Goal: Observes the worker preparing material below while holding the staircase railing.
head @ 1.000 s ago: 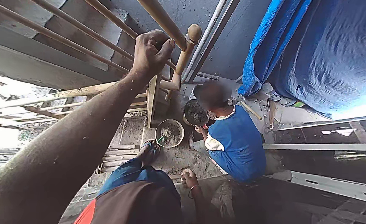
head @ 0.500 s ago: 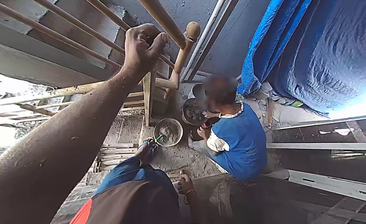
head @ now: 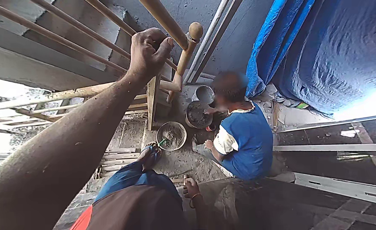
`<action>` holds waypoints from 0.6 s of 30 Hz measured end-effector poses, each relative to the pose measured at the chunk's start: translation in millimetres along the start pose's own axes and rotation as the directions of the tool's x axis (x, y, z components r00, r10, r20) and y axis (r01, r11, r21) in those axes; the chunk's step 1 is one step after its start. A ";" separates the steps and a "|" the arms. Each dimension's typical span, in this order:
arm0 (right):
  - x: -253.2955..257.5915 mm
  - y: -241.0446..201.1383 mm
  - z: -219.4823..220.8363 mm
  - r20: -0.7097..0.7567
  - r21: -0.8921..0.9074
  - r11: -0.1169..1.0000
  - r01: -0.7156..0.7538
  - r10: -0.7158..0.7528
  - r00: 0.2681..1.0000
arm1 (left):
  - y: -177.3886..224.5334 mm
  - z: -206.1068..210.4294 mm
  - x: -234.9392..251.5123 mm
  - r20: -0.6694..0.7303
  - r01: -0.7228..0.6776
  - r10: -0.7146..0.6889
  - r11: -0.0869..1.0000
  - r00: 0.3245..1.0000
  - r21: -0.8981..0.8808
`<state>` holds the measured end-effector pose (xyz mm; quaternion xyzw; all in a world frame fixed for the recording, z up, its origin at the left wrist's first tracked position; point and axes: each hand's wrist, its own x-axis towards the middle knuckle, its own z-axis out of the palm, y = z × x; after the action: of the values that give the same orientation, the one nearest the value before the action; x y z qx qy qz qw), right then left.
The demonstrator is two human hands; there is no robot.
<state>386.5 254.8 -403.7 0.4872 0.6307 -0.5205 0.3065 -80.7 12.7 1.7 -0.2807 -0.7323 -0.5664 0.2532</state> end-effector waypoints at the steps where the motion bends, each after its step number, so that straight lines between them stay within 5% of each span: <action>1: -1.0 0.9 0.5 0.002 0.005 1.000 -0.002 0.002 1.000 | 0.1 0.1 0.0 -0.002 -0.003 0.003 1.000 1.000 0.002; 18: -1.2 6.2 -2.7 -0.015 0.005 0.999 -0.032 0.032 0.999 | -0.8 6.2 3.0 0.006 0.005 -0.005 1.000 1.000 0.022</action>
<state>393.0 256.9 -404.1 0.5019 0.6238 -0.5133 0.3089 -83.8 18.9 1.8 -0.2776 -0.7399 -0.5581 0.2528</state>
